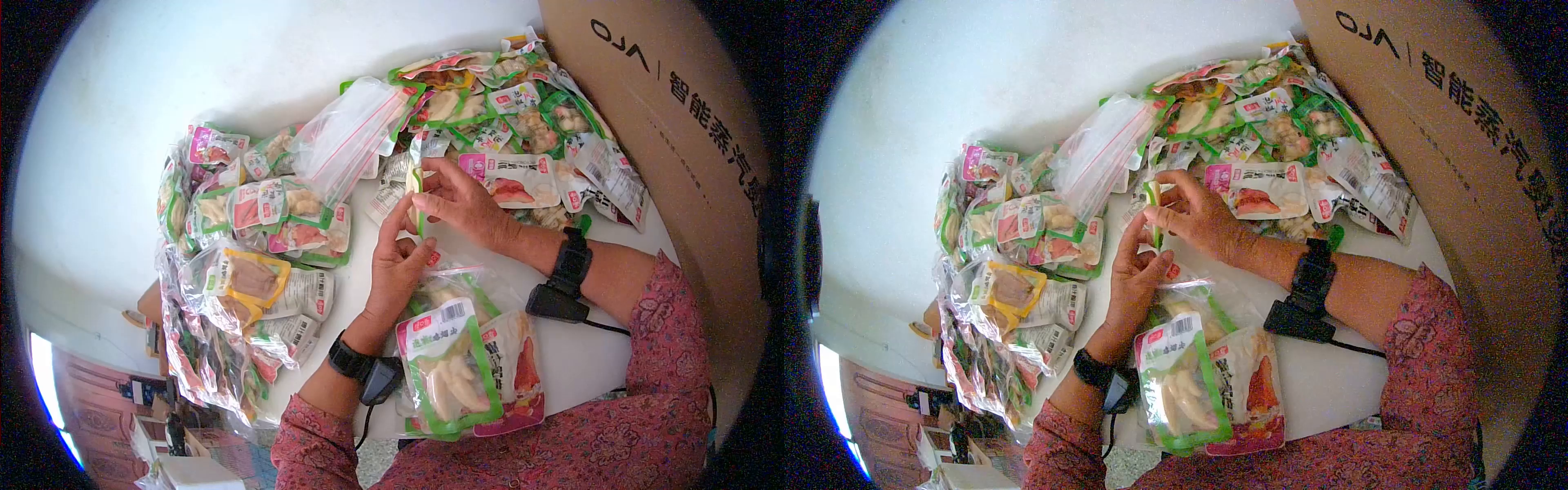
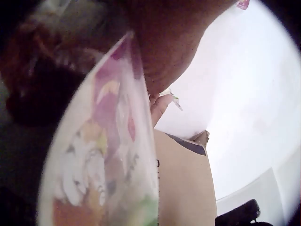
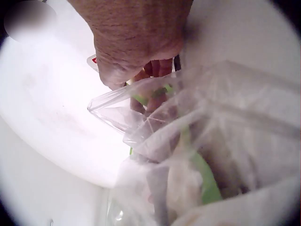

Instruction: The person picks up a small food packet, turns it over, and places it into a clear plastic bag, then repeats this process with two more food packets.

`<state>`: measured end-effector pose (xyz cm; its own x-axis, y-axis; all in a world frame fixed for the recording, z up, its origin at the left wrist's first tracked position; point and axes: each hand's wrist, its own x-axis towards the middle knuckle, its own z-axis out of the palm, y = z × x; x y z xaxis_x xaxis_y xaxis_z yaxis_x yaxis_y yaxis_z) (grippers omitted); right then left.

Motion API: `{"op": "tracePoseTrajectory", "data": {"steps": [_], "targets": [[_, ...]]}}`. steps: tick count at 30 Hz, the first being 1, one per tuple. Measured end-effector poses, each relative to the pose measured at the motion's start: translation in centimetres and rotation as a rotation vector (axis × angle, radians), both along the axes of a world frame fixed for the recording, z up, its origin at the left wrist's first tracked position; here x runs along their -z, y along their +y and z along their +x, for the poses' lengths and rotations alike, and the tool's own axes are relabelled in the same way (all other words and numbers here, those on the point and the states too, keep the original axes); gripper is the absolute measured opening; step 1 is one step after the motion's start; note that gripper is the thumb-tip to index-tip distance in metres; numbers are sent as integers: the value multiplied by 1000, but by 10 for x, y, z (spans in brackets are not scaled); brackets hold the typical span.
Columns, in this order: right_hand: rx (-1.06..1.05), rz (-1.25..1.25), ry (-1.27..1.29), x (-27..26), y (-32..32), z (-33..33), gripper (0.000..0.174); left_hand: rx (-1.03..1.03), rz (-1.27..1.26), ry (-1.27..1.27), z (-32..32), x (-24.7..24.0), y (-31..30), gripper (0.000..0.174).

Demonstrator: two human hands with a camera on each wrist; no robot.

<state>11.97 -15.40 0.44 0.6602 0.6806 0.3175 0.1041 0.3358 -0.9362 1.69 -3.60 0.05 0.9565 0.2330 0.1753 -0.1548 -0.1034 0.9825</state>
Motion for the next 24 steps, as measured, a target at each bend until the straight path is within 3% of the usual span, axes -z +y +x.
{"op": "tracePoseTrajectory", "data": {"steps": [3, 5, 8, 10, 13, 19, 24], "targets": [[137, -7, -3, 11, 6, 3, 43, 65, 144, -12, 2, 8, 9, 59], [235, -29, -147, 17, 7, 9, 35, 109, 261, -33, 3, 10, 11, 57], [159, -238, -53, 16, -2, 13, 36, 110, 230, -46, 1, 6, 8, 42], [165, -167, -17, 15, 1, 11, 35, -105, -64, -83, 0, 1, 5, 31], [180, -14, 20, 17, 6, 8, 33, -165, -230, -4, 1, -5, 2, 30], [140, 99, 19, 14, 6, 7, 34, -48, -252, 65, 3, -3, 2, 13], [105, 69, 46, 16, 6, 8, 35, -22, -296, 75, 2, 0, 9, 10]]}}
